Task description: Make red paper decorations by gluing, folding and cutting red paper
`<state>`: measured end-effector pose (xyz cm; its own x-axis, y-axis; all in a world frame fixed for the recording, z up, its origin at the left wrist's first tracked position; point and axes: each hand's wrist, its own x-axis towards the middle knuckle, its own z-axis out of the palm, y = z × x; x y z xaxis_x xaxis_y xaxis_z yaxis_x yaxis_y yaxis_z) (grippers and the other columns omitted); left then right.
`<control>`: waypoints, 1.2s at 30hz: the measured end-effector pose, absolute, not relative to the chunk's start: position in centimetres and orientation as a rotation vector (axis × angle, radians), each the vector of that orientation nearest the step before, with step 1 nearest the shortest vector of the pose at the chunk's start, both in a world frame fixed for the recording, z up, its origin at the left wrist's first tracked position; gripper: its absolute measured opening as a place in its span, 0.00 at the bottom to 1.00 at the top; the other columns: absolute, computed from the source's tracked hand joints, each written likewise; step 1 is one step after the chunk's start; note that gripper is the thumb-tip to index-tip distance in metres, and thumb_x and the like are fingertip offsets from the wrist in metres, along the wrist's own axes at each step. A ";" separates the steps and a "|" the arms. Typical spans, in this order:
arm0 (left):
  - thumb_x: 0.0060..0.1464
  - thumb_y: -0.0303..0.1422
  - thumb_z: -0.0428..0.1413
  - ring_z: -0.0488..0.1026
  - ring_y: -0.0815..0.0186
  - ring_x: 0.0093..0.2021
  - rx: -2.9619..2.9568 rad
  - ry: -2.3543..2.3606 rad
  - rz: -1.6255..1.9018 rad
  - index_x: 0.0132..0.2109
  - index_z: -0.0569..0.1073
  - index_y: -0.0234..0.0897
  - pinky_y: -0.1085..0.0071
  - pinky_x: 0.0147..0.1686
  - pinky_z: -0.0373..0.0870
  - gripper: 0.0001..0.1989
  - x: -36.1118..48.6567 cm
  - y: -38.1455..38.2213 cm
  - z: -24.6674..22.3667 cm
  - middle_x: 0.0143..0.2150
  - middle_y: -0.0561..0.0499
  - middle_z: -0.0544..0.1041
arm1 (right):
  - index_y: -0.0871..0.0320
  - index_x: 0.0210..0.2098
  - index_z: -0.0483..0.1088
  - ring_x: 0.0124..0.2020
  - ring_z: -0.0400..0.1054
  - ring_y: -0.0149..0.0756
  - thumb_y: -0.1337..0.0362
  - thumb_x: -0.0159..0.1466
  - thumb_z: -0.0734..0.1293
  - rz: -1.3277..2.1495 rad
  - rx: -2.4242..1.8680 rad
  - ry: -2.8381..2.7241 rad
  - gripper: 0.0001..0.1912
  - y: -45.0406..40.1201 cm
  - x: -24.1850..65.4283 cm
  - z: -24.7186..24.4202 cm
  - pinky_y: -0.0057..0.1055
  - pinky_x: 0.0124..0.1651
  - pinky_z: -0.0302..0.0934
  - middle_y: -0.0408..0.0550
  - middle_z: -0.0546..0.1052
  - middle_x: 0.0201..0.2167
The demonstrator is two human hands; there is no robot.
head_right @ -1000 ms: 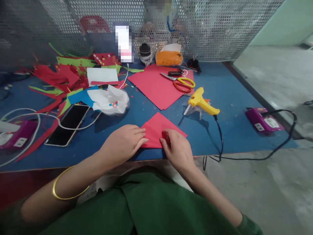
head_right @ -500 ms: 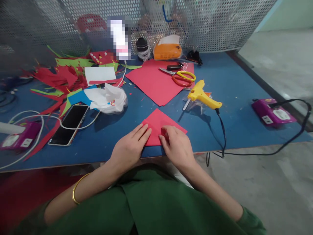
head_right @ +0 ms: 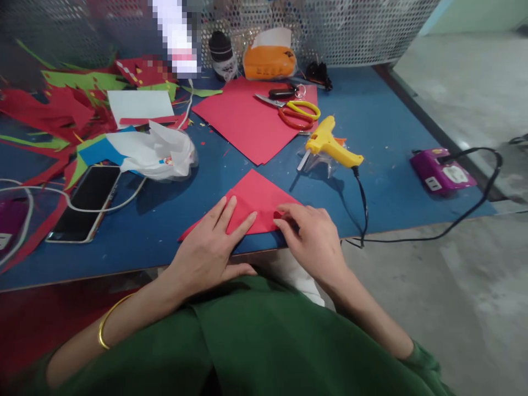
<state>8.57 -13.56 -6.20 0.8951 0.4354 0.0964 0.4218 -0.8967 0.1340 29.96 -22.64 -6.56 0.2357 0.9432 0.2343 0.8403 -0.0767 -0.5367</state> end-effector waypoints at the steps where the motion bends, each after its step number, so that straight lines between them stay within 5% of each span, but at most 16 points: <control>1: 0.50 0.63 0.57 0.49 0.30 0.72 2.949 0.666 0.195 0.70 0.62 0.31 0.39 0.65 0.58 0.51 8.6 -13.6 -6.2 0.72 0.22 0.54 | 0.56 0.46 0.76 0.39 0.76 0.43 0.60 0.68 0.66 0.223 -1.953 -1.604 0.11 -22.9 30.3 -6.6 0.41 0.44 0.63 0.49 0.83 0.38; 15: 0.52 0.62 0.56 0.50 0.30 0.72 2.967 0.639 0.237 0.71 0.60 0.31 0.39 0.66 0.56 0.51 8.6 -13.4 -6.7 0.72 0.22 0.54 | 0.55 0.40 0.75 0.36 0.71 0.38 0.62 0.65 0.70 0.283 -1.925 -1.560 0.05 -22.4 29.7 -7.2 0.38 0.44 0.57 0.42 0.80 0.30; 27: 0.51 0.58 0.61 0.49 0.30 0.72 2.944 0.642 0.254 0.71 0.60 0.32 0.38 0.67 0.56 0.50 8.6 -13.4 -6.8 0.73 0.25 0.54 | 0.57 0.48 0.70 0.33 0.74 0.39 0.65 0.64 0.67 0.080 -2.058 -1.544 0.12 -24.8 30.1 -6.2 0.39 0.39 0.63 0.44 0.80 0.31; 36: 0.54 0.59 0.57 0.49 0.31 0.73 2.983 0.639 0.252 0.71 0.60 0.32 0.39 0.66 0.57 0.48 8.5 -13.5 -7.0 0.73 0.25 0.53 | 0.70 0.67 0.57 0.64 0.66 0.46 0.57 0.74 0.57 -0.243 -1.621 -2.239 0.29 -25.4 28.6 -8.5 0.45 0.64 0.61 0.61 0.74 0.61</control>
